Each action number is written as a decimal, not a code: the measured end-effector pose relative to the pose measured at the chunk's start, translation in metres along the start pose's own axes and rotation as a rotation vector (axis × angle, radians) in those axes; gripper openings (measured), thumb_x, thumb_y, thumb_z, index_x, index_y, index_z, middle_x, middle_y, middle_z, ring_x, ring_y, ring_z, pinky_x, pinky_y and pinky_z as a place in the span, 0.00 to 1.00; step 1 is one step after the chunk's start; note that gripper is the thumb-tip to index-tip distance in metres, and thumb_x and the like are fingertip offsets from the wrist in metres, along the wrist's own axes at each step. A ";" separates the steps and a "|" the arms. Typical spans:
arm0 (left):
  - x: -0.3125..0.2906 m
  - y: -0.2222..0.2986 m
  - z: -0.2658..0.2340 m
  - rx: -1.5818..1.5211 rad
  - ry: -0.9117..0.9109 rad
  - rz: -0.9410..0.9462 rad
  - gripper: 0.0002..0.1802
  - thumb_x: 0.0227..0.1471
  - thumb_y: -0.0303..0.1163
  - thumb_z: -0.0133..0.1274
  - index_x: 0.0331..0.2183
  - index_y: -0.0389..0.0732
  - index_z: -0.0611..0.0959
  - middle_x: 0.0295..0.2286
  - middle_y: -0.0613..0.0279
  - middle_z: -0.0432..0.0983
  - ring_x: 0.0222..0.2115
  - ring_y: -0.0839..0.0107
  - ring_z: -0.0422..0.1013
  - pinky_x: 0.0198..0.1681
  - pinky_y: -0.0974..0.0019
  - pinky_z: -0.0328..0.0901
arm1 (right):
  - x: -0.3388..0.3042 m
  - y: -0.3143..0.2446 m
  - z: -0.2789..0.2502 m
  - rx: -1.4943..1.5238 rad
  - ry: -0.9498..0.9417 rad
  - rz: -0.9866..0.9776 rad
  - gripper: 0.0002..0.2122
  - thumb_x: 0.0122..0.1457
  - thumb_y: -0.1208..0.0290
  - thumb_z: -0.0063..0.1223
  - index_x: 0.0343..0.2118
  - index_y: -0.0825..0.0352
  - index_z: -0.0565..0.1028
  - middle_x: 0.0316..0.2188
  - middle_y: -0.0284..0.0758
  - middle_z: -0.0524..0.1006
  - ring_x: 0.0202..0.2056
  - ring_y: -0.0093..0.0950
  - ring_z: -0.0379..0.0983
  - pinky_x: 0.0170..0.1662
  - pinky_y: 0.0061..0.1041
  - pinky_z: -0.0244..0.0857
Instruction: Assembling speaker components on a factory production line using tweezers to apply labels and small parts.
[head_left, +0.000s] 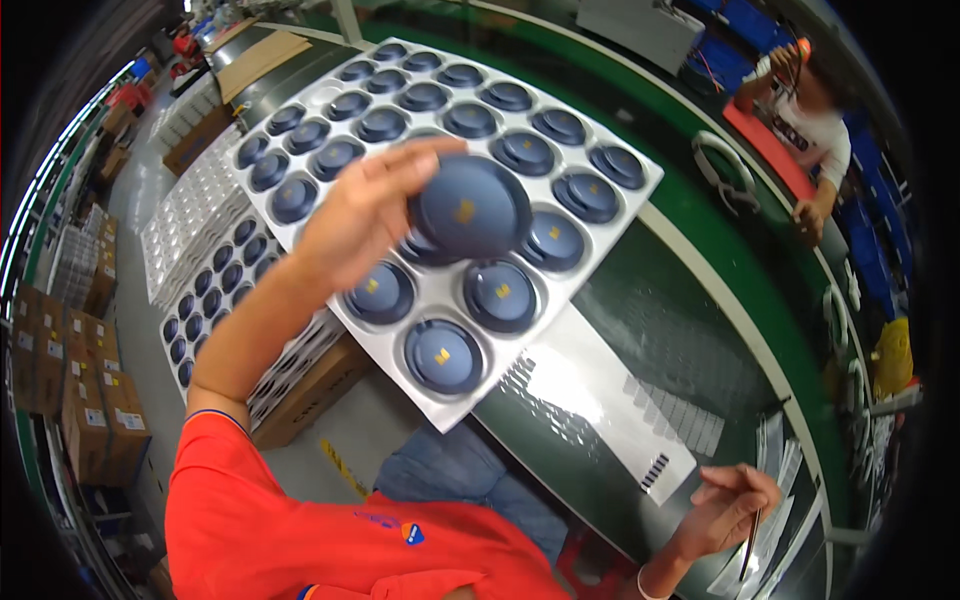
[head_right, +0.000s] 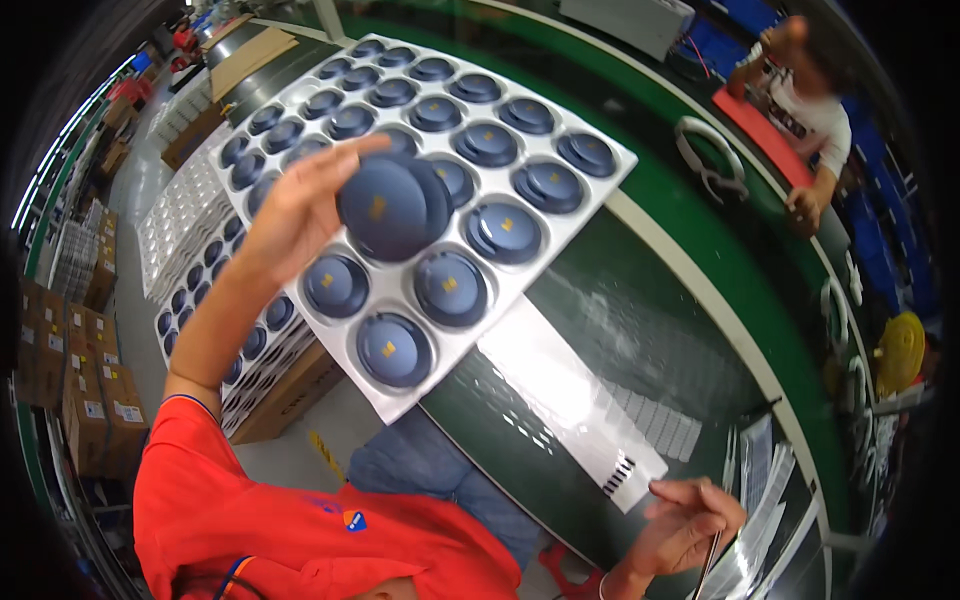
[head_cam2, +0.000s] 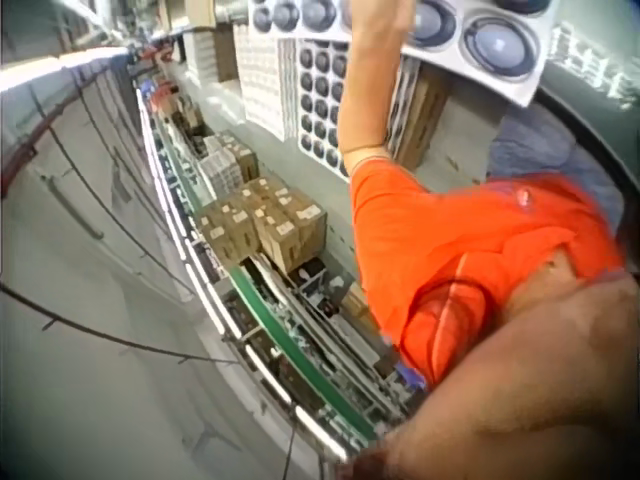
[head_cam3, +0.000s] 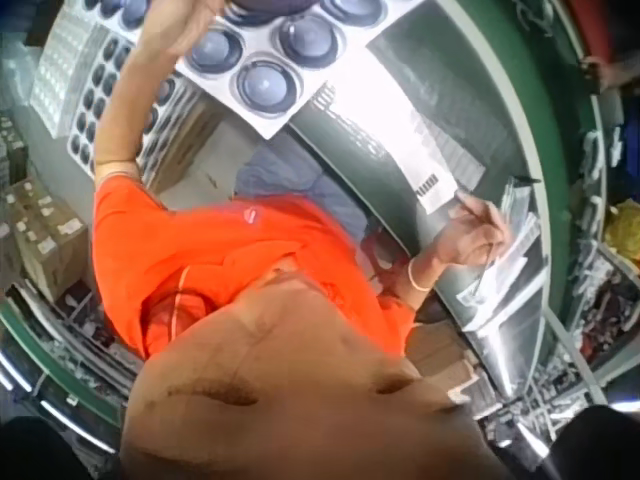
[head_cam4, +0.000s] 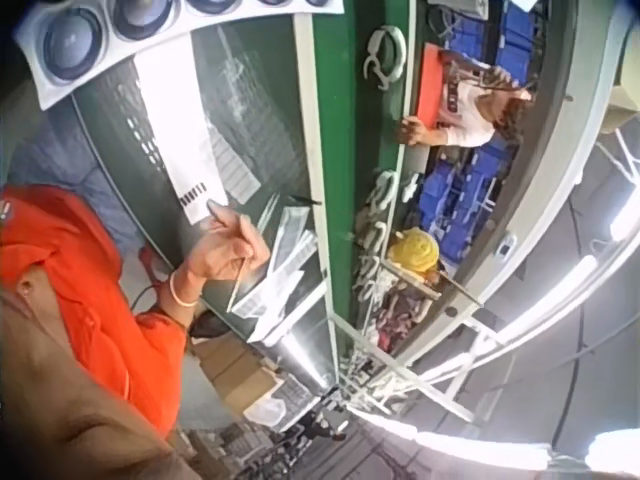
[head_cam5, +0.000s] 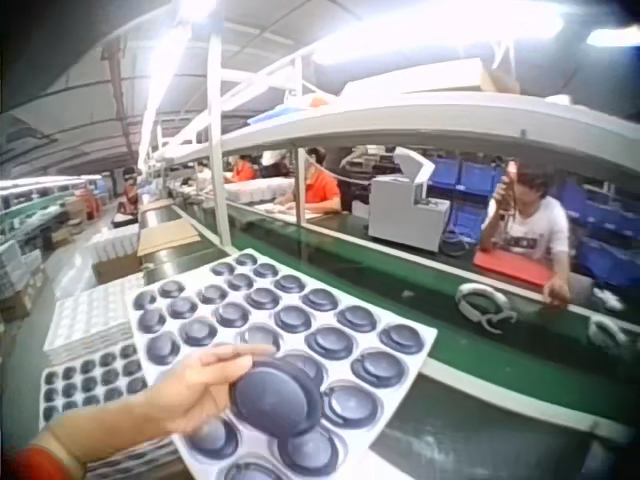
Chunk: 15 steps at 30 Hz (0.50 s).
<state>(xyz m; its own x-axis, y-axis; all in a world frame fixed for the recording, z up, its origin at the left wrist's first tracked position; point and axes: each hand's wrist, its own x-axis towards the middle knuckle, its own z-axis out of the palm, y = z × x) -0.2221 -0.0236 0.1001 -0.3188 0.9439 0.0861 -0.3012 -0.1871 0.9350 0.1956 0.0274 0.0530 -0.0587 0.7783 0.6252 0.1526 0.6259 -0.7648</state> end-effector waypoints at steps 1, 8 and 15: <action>-0.020 -0.016 0.023 -0.083 -0.012 -0.111 0.21 0.60 0.33 0.48 0.52 0.31 0.71 0.43 0.54 0.75 0.44 0.68 0.73 0.51 0.61 0.68 | 0.000 -0.001 -0.002 0.057 -0.033 0.024 0.18 0.70 0.57 0.28 0.39 0.69 0.66 0.18 0.41 0.74 0.11 0.17 0.55 0.18 0.14 0.51; -0.091 -0.118 0.123 -0.265 0.028 -0.363 0.20 0.62 0.31 0.45 0.54 0.33 0.68 0.45 0.58 0.68 0.48 0.72 0.67 0.51 0.65 0.65 | -0.003 0.014 -0.028 0.150 -0.388 0.228 0.25 0.67 0.51 0.36 0.47 0.75 0.70 0.22 0.40 0.76 0.17 0.21 0.66 0.24 0.17 0.61; -0.111 -0.154 0.131 0.440 -0.078 0.034 0.25 0.56 0.20 0.47 0.56 0.33 0.65 0.54 0.51 0.56 0.58 0.65 0.55 0.60 0.64 0.52 | 0.008 0.031 -0.040 0.050 -0.488 0.281 0.23 0.65 0.52 0.42 0.48 0.68 0.76 0.39 0.38 0.69 0.39 0.27 0.68 0.36 0.21 0.67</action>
<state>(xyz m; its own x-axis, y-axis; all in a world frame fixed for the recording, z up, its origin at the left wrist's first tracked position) -0.0220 -0.0642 -0.0086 -0.2481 0.9601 0.1293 0.1247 -0.1007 0.9871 0.2398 0.0513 0.0403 -0.4735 0.8412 0.2612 0.1816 0.3835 -0.9055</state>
